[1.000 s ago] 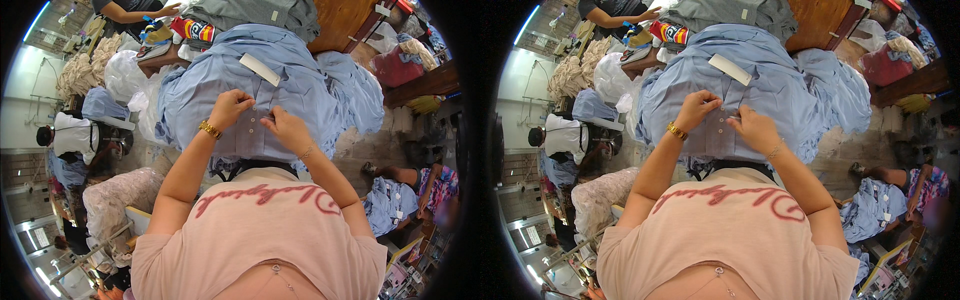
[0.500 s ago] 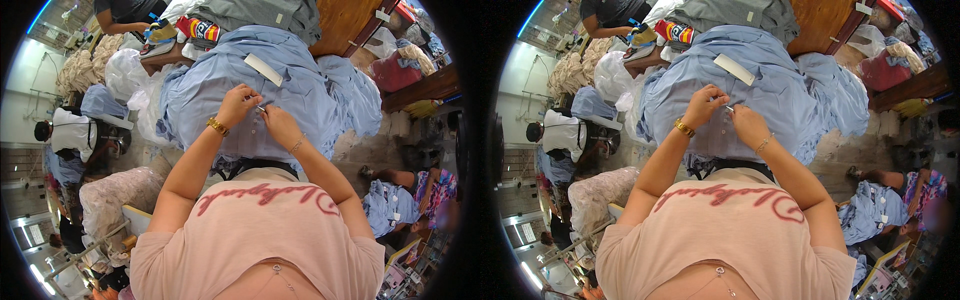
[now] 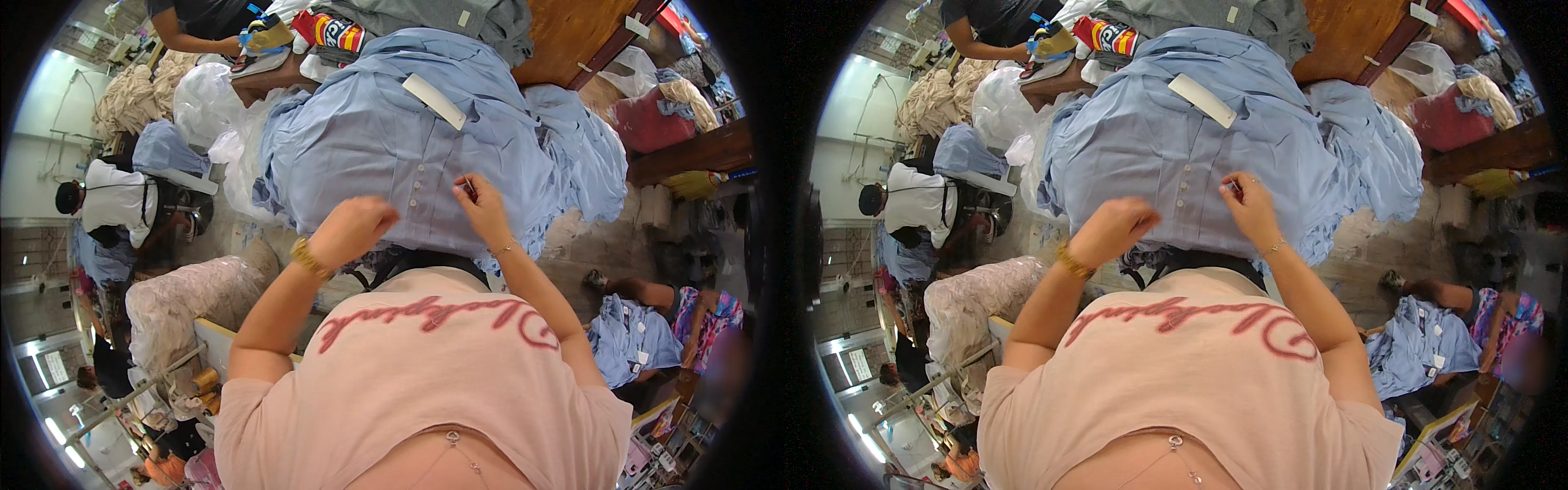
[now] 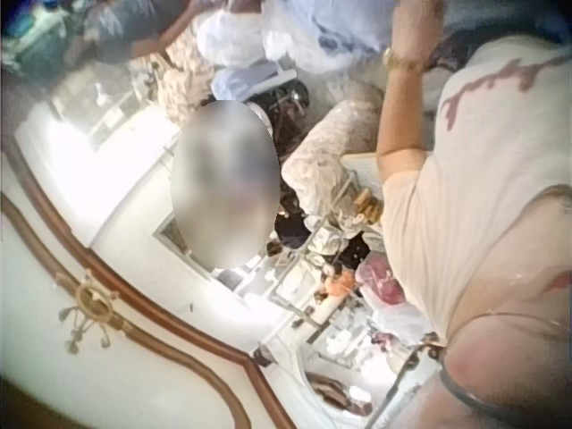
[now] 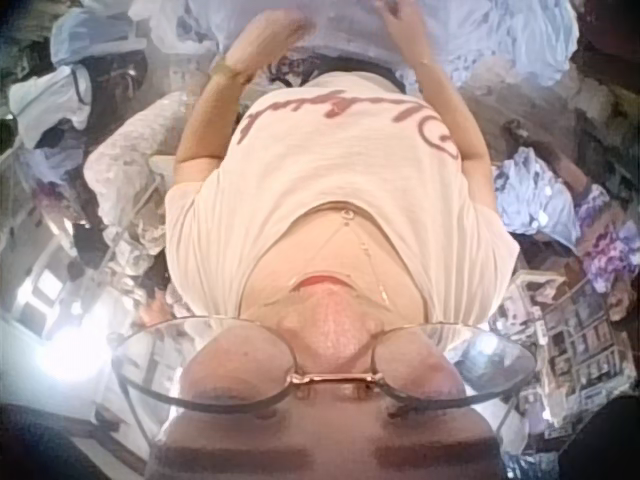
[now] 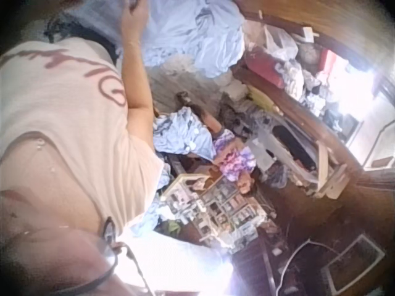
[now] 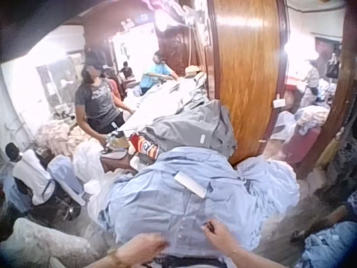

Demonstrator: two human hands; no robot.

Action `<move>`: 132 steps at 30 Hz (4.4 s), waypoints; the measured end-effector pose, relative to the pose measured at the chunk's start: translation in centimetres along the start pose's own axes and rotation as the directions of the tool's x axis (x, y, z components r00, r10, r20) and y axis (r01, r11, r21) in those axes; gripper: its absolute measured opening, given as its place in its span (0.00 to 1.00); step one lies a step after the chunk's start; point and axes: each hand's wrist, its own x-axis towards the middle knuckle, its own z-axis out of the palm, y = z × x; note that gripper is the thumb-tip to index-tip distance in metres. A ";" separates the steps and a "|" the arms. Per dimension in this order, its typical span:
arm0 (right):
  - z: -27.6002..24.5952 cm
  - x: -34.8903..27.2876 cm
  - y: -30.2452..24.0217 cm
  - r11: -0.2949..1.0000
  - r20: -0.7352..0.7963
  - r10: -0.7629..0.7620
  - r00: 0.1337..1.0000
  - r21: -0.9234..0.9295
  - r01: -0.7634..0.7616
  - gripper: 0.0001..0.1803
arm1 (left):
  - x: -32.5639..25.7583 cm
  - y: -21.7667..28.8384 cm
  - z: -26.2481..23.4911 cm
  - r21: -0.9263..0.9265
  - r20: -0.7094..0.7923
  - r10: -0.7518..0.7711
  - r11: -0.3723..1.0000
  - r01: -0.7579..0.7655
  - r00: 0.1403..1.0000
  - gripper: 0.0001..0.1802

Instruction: The person buttons several light blue shirts one at a time while they are stacked on a table in a garment workshop.

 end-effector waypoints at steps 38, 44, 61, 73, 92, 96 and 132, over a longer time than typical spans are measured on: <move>2.2 0.2 -2.4 0.951 -0.008 -0.291 0.957 -0.114 0.288 0.13 | 6.1 -3.9 3.3 -0.810 0.072 -0.442 0.498 0.311 0.894 0.23; 2.5 0.4 -2.9 0.946 0.002 -0.293 0.956 -0.142 0.290 0.12 | 6.2 -4.6 3.8 -0.820 0.058 -0.419 0.498 0.282 0.906 0.23; 0.7 -0.7 -0.7 0.976 -0.246 -0.211 0.946 0.006 0.220 0.15 | 1.9 -2.3 5.1 -0.128 -0.525 0.037 0.984 -0.121 0.850 0.15; 0.5 -2.5 1.4 0.972 -0.028 -0.214 0.976 -0.102 0.210 0.16 | 0.1 -2.6 8.0 0.128 -0.551 0.174 0.984 -0.124 0.816 0.05; 2.4 -2.6 -2.0 0.859 0.057 -0.416 0.908 -0.302 0.413 0.15 | -0.1 0.1 8.7 -0.082 -0.561 -0.218 0.974 0.209 0.798 0.05; 2.9 -2.4 -2.0 0.853 0.028 -0.431 0.902 -0.314 0.417 0.14 | 0.3 0.3 8.6 0.053 -0.624 -0.148 0.972 0.230 0.767 0.06; 1.8 1.2 -2.5 0.954 -0.101 -0.256 0.962 -0.185 0.234 0.11 | -0.8 0.7 5.1 0.124 0.005 -0.143 0.982 0.142 0.990 0.10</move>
